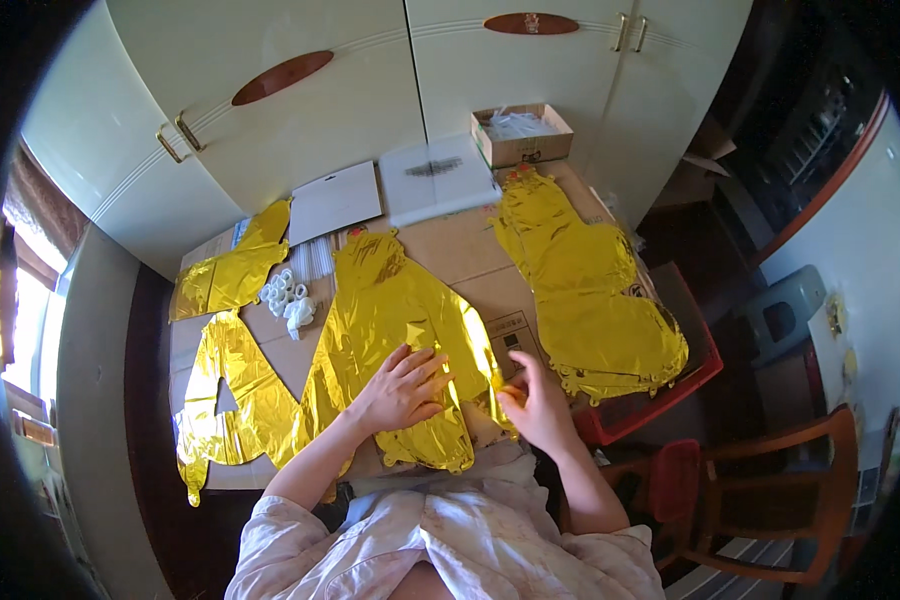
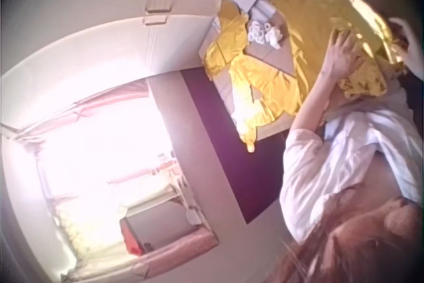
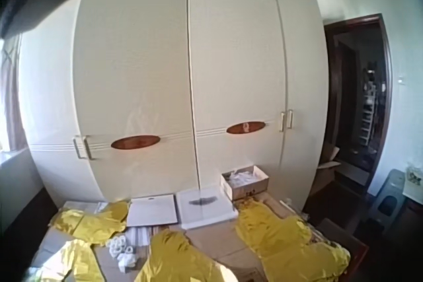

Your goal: Folding gold foil sheets and arranging them onto cardboard bases for packaging.

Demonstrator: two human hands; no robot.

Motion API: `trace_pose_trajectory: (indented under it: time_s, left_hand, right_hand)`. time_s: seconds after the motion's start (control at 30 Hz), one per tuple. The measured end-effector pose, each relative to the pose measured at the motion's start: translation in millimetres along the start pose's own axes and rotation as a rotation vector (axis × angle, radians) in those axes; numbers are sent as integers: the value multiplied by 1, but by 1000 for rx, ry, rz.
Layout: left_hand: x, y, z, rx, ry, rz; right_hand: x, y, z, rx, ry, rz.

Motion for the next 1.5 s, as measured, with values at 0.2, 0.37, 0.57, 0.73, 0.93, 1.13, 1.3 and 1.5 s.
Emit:
trace_pose_trajectory:
  time_s: [0.2, 0.37, 0.57, 0.73, 0.93, 1.13, 1.3, 1.5]
  left_hand:
    - [-5, 4, -4, -177, -121, 89]
    - [-8, -13, -18, -19, -209, -4]
    - [-31, -26, -42, 191, -698, -762]
    - [-27, -23, -31, 131, -768, -622]
    - [-35, -20, -36, 81, -751, -550]
    - [-32, -26, -35, 16, -777, -458]
    - [-29, -25, -38, -66, -733, -302]
    - [-28, -25, -37, -53, -693, -299]
  right_hand:
    - [-65, 48, -16, -103, -263, -8]
    - [-73, 90, -30, -135, -432, -146]
    - [-75, 113, -32, -153, -487, -260]
    - [-76, 117, -29, -175, -485, -176]
    - [-52, 76, -10, -28, -481, -94]
    - [-18, 57, 12, -124, -633, -385]
    - [-21, 63, 4, -229, -692, -375]
    - [-11, 68, -1, -241, -672, -409]
Point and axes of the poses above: each hand's wrist, its own z-axis towards the middle knuckle, its own y-axis out of the palm, x = y × z, the point moved 4 cm from there along z, towards the middle knuckle
